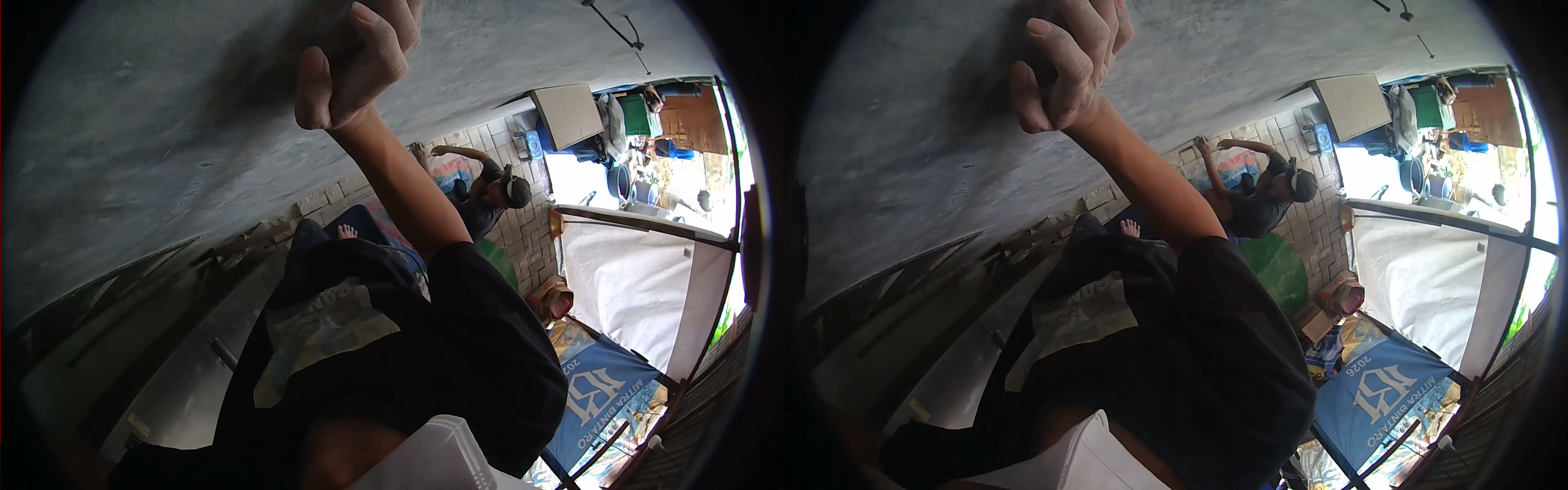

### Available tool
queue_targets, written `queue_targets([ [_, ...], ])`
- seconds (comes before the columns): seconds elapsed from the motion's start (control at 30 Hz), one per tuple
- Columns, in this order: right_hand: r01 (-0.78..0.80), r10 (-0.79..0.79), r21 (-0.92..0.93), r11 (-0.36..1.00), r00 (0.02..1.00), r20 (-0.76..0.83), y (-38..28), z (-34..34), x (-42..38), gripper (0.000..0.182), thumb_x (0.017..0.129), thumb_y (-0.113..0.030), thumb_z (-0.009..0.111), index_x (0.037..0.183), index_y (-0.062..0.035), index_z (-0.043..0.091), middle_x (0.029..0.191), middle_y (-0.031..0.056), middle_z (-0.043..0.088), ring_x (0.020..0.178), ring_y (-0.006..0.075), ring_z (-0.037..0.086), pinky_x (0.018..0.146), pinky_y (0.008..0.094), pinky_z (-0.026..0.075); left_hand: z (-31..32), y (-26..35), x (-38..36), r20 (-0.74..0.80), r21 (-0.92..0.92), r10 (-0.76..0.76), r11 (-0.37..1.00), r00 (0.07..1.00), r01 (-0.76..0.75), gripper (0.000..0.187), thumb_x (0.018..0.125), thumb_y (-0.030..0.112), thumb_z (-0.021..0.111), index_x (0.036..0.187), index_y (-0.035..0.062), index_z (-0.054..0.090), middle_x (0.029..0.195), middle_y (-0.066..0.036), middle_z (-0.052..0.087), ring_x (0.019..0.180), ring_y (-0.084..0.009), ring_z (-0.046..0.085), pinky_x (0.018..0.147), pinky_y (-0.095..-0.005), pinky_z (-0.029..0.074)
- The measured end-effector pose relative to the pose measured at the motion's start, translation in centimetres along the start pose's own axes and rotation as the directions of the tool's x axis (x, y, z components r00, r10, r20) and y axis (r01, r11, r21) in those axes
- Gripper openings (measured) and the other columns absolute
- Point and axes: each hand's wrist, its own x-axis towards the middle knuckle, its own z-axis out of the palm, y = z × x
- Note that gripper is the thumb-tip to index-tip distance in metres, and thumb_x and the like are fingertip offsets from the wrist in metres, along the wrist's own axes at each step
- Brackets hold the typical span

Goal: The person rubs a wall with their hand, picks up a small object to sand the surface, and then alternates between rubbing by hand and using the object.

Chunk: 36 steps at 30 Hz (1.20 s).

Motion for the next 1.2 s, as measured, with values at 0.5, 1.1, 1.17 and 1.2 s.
queue_targets([
  [0.5, -0.182, 0.183, -0.027, 0.983, 0.981, 0.065, -1.9, -1.1, 1.3, 0.046, 0.087, -0.026, 0.061, 0.127, -0.0049, 0.050, 0.131, 0.0241, 0.057, 0.132, 0.0437, 0.047, 0.116, 0.0651, 0.027, -5.6, -2.6, -1.7, 0.017, 0.149, 0.256, 0.955, 0.967, -0.255, 0.069, 0.095, 0.017, 0.051, 0.155, -0.0055, 0.027, 0.165, -0.024, 0.022, 0.154, -0.0398, 0.016, 0.126, -0.0564, 0.011],
  [1.1, -0.248, 0.259, -0.095, 0.964, 0.958, 0.121, -3.7, -1.2, 2.2, 0.049, 0.098, -0.020, 0.045, 0.144, -0.0072, 0.035, 0.145, 0.0212, 0.048, 0.145, 0.0464, 0.035, 0.120, 0.0665, 0.022, -42.5, -4.2, 18.7, -0.477, 0.209, -0.346, 0.848, 0.808, 0.486, 0.075, 0.104, 0.064, 0.005, 0.165, 0.0199, 0.009, 0.171, -0.014, 0.009, 0.158, -0.0301, 0.003, 0.123, -0.0557, -0.006],
  [1.17, -0.232, 0.242, -0.090, 0.968, 0.963, 0.115, -3.5, -1.4, 2.0, 0.046, 0.100, -0.020, 0.044, 0.142, -0.0057, 0.036, 0.144, 0.0214, 0.050, 0.144, 0.0474, 0.036, 0.120, 0.0667, 0.022, -41.7, -2.9, 17.0, -0.450, 0.272, -0.348, 0.823, 0.822, 0.498, 0.074, 0.105, 0.062, 0.008, 0.165, 0.0204, 0.008, 0.172, -0.013, 0.008, 0.158, -0.0299, 0.002, 0.123, -0.0555, -0.008],
  [1.2, -0.226, 0.236, -0.094, 0.970, 0.965, 0.111, -3.4, -1.7, 2.2, 0.046, 0.100, -0.020, 0.044, 0.142, -0.0057, 0.036, 0.144, 0.0214, 0.050, 0.144, 0.0474, 0.036, 0.120, 0.0667, 0.022, -41.4, -2.6, 16.4, -0.453, 0.266, -0.347, 0.827, 0.821, 0.496, 0.074, 0.105, 0.062, 0.008, 0.165, 0.0204, 0.008, 0.172, -0.013, 0.008, 0.158, -0.0299, 0.002, 0.123, -0.0555, -0.008],
])
